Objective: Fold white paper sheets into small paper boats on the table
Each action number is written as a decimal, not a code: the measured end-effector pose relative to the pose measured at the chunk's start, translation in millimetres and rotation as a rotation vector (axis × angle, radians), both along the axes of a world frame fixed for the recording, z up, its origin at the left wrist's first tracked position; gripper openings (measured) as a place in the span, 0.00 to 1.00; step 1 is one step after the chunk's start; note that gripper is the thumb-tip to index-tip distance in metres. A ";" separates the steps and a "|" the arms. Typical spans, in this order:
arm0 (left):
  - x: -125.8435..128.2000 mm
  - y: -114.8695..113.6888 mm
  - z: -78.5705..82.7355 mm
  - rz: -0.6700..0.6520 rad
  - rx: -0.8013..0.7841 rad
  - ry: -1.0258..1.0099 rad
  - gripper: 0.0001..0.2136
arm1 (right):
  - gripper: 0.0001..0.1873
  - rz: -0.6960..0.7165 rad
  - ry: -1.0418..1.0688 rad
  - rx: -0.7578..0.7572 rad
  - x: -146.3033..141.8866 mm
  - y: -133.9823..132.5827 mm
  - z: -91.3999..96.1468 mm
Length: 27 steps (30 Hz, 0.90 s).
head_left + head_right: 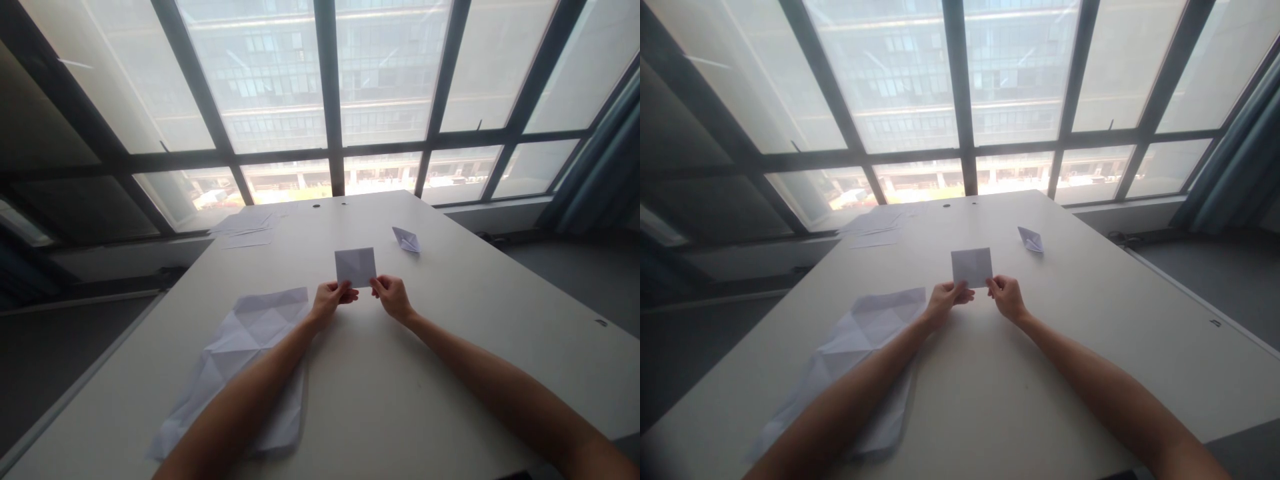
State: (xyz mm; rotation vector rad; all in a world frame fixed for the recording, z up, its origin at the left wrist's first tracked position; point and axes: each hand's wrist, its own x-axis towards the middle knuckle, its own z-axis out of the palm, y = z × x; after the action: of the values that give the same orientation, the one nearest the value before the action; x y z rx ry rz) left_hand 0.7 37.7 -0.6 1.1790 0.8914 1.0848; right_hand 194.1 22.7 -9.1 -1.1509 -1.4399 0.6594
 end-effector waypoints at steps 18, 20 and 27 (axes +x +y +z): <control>-6.5 17.9 -6.4 0.223 -0.109 -0.341 0.18 | 0.18 0.080 -0.395 0.014 7.7 3.0 -3.7; -7.9 18.2 -6.0 0.238 -0.085 -0.341 0.19 | 0.18 0.092 -0.383 0.009 7.5 2.7 -2.5; -11.6 7.5 2.8 -0.013 0.038 0.013 0.19 | 0.16 -0.064 -0.032 0.008 13.4 10.6 -2.1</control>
State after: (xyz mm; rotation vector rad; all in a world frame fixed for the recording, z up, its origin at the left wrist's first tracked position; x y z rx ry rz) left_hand -10.9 45.2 2.2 1.2225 0.8750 1.0885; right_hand 207.5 33.3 -11.2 -1.2010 -1.4254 0.5921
